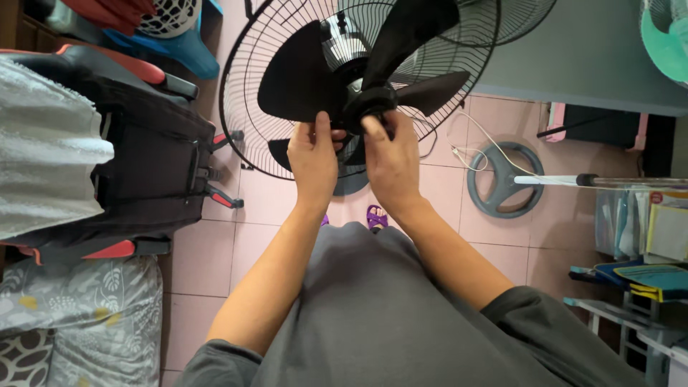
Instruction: The person disassembles a black standing fan by removing the front grille, fan blades, and rear grille, then reassembles it. They repeat the process on a white standing fan with green blades, removing and reattaching the grilles and blades.
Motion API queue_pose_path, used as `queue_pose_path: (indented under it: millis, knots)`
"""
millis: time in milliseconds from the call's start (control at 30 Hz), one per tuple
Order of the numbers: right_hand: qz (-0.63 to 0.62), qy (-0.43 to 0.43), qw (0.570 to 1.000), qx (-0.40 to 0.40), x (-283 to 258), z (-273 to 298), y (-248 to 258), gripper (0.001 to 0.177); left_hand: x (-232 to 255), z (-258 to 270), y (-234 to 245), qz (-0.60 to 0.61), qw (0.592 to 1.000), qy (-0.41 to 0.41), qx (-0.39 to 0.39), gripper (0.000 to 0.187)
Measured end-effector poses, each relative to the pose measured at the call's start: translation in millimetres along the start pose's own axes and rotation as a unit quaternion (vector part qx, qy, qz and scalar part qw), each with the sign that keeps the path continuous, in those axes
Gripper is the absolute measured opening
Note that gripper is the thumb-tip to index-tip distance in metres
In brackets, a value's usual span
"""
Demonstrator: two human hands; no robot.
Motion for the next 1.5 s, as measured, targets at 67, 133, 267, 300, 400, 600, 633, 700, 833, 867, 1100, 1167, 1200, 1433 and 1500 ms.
queue_pose_path:
  millis: [67,133,267,300,400,600,633,700,833,867,1100,1167,1200,1433,1500]
  knots:
    - [-0.027,0.020,0.999,0.042,-8,0,9,0.029,3,0,0,0.001,1.000,-0.007,-0.003,0.029]
    - [-0.132,-0.264,0.950,-0.106,47,11,-30,0.040,6,1,-1,-0.011,1.000,-0.020,-0.006,0.029]
    - [-0.098,-0.155,0.982,-0.053,31,5,-28,0.036,15,-2,-1,-0.060,0.997,-0.036,-0.012,0.027]
    - [-0.050,-0.116,0.991,-0.040,23,5,-26,0.035,15,-2,0,-0.070,0.997,-0.033,-0.014,0.027]
    - [-0.007,-0.040,0.999,0.001,10,7,-23,0.036,18,-2,1,-0.076,0.996,-0.037,-0.005,0.024]
    - [-0.227,-0.286,0.927,-0.083,63,37,-57,0.038,18,0,2,-0.089,0.994,-0.058,-0.016,0.025]
    - [-0.195,-0.258,0.943,-0.081,60,34,-56,0.037,19,0,2,-0.089,0.994,-0.063,-0.018,0.025]
    - [-0.129,-0.179,0.973,-0.066,46,25,-49,0.037,21,-1,3,-0.090,0.993,-0.073,-0.021,0.025]
    - [-0.077,-0.056,0.995,-0.034,17,16,-36,0.036,20,-2,4,-0.089,0.994,-0.056,-0.019,0.026]
    - [-0.086,-0.047,0.995,-0.032,13,15,-34,0.035,19,-1,5,-0.093,0.994,-0.053,-0.016,0.025]
    - [-0.106,-0.298,0.939,-0.133,55,22,-51,0.038,24,3,5,-0.088,0.994,-0.065,-0.005,0.023]
    - [-0.055,-0.154,0.985,-0.058,28,8,-34,0.034,22,2,6,-0.104,0.993,-0.051,-0.007,0.023]
    - [-0.037,-0.111,0.992,-0.041,20,6,-29,0.033,22,2,6,-0.113,0.993,-0.044,-0.007,0.023]
    - [-0.094,-0.228,0.965,-0.089,42,17,-41,0.042,24,6,6,-0.090,0.994,-0.061,0.000,0.024]
    - [-0.095,-0.295,0.941,-0.138,53,25,-51,0.041,21,6,5,-0.080,0.995,-0.052,-0.007,0.024]
Point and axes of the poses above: each hand's wrist, its own z-axis away from the middle knuckle, its own y-axis out of the back of the hand, x = y × z, the point moved 10 cm from there along -z, towards the middle knuckle, and after that the axes turned 9 degrees about -x, right-handed, at the moved point
